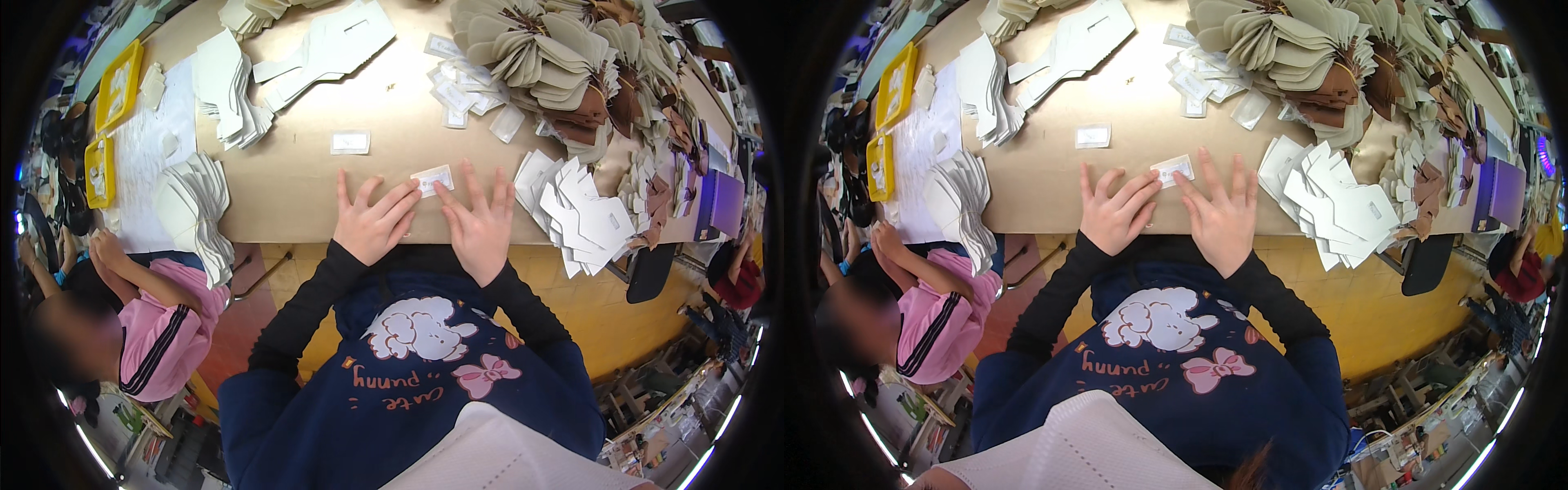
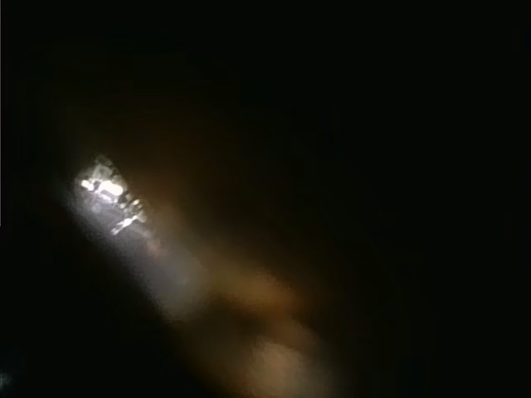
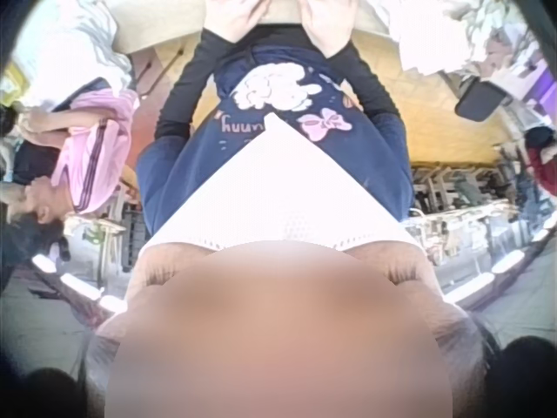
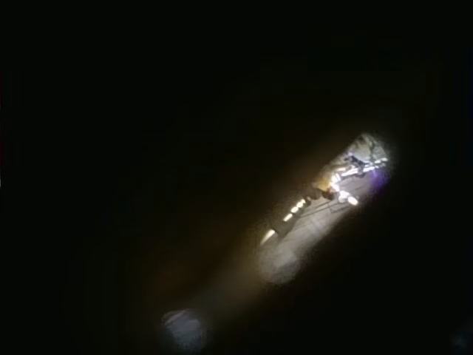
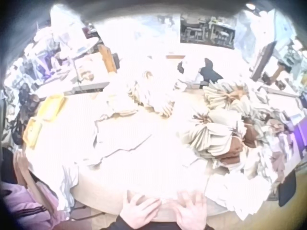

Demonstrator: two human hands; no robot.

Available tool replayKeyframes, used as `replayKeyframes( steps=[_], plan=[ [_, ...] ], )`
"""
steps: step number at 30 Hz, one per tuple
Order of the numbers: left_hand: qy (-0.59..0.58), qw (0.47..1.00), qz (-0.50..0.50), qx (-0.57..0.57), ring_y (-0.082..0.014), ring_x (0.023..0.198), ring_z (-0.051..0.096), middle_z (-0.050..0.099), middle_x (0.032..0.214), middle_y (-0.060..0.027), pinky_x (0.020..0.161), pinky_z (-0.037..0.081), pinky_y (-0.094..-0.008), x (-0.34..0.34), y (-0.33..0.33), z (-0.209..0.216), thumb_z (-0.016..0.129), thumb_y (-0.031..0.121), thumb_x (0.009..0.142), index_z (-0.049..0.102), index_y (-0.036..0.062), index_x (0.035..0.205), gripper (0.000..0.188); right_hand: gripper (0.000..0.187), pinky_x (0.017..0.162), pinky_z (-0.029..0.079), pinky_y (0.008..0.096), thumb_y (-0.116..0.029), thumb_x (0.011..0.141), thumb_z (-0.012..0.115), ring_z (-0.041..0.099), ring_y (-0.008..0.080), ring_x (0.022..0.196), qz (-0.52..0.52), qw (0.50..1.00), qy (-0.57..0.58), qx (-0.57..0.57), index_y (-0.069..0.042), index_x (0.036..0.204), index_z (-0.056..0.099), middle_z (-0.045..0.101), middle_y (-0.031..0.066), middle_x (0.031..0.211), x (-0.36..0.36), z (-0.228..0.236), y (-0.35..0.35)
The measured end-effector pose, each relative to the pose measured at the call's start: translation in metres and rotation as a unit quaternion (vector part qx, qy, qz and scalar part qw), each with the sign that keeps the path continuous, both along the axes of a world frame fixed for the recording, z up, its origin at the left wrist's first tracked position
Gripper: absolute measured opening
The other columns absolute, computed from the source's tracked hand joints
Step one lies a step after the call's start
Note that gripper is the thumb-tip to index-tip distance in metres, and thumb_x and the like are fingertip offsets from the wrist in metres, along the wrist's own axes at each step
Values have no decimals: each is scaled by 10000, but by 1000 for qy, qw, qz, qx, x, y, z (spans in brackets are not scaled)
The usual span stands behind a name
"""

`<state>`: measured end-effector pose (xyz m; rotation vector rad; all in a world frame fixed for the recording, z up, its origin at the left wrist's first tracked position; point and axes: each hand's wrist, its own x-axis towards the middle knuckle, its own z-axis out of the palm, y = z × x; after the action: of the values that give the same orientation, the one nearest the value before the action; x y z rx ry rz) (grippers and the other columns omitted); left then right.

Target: The person repeatedly picks small white labels and places them onto white paper cutouts with rectangular cutouts. They smooth each label with their fingers and set the labeled cutouts aside on the table. The task continues in a repetitive manner throughout the clip.

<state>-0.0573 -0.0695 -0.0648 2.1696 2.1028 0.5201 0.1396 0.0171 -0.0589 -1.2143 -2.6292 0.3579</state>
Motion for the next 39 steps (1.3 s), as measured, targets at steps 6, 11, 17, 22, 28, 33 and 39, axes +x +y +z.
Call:
replayKeyframes(
  steps=[6, 11, 17, 22, 28, 33, 39],
  plan=[
    [-3, 1000, 5, 7, -241, 1188, 497, 613, 1313, 134, 1173, 146, -681, 1, 0, -1, 684, 283, 901, 682, 241, 1246, 348, 358, 1202, 162, 575, -248, 961, 603, 247, 422, 1479, -14, 1000, 6, -3, -314, 1303, 687, 390, 52, 1592, 1, 9, 6],
    [5, 1000, 4, 1, -242, 1185, 494, 609, 1313, 130, 1166, 145, -691, 1, -1, 0, 678, 282, 905, 664, 265, 1287, 383, 346, 1178, 238, 574, -234, 947, 627, 264, 425, 1471, -12, 999, 49, -1, -293, 1279, 703, 397, 81, 1580, -2, 7, 17],
    [11, 1000, 2, 8, -245, 1176, 493, 615, 1291, 127, 1163, 136, -692, 2, 0, -1, 671, 273, 910, 650, 291, 1321, 411, 347, 1153, 301, 569, -237, 952, 625, 281, 428, 1463, 55, 998, 10, 25, -281, 1288, 697, 405, 65, 1574, -5, 4, 17],
    [-42, 999, 24, 19, -263, 1187, 492, 623, 1275, 91, 1182, 126, -654, 5, 2, -1, 690, 267, 900, 664, 264, 1277, 378, 349, 1159, 313, 535, -194, 961, 617, 287, 435, 1459, 26, 997, 66, -16, -187, 1303, 681, 407, 97, 1566, 0, 2, 21],
    [-175, 964, 195, 34, -291, 1201, 480, 600, 1236, -27, 1159, 180, -632, 35, 17, 2, 735, 272, 868, 671, 174, 1157, 312, 363, 1140, 357, 480, -46, 924, 637, 380, 430, 1408, -29, 970, 224, -86, -20, 1286, 647, 459, 202, 1483, 6, 1, 19],
    [-188, 970, 149, 39, -288, 1151, 505, 600, 1204, -45, 1066, 328, -517, 40, 24, 1, 768, 170, 819, 647, 127, 1117, 325, 389, 1075, 421, 425, -67, 907, 674, 501, 379, 1299, -45, 948, 269, -164, -2, 1289, 629, 522, 197, 1395, 8, 7, 13],
    [-300, 950, 91, 2, -279, 959, 601, 613, 1155, -85, 881, 462, -392, 25, 33, 2, 749, 67, 806, 641, 104, 1110, 324, 443, 898, 506, 329, -65, 881, 718, 604, 258, 1107, -62, 938, 279, -194, -14, 1311, 626, 600, 134, 1264, 4, 10, 15]
  ],
)
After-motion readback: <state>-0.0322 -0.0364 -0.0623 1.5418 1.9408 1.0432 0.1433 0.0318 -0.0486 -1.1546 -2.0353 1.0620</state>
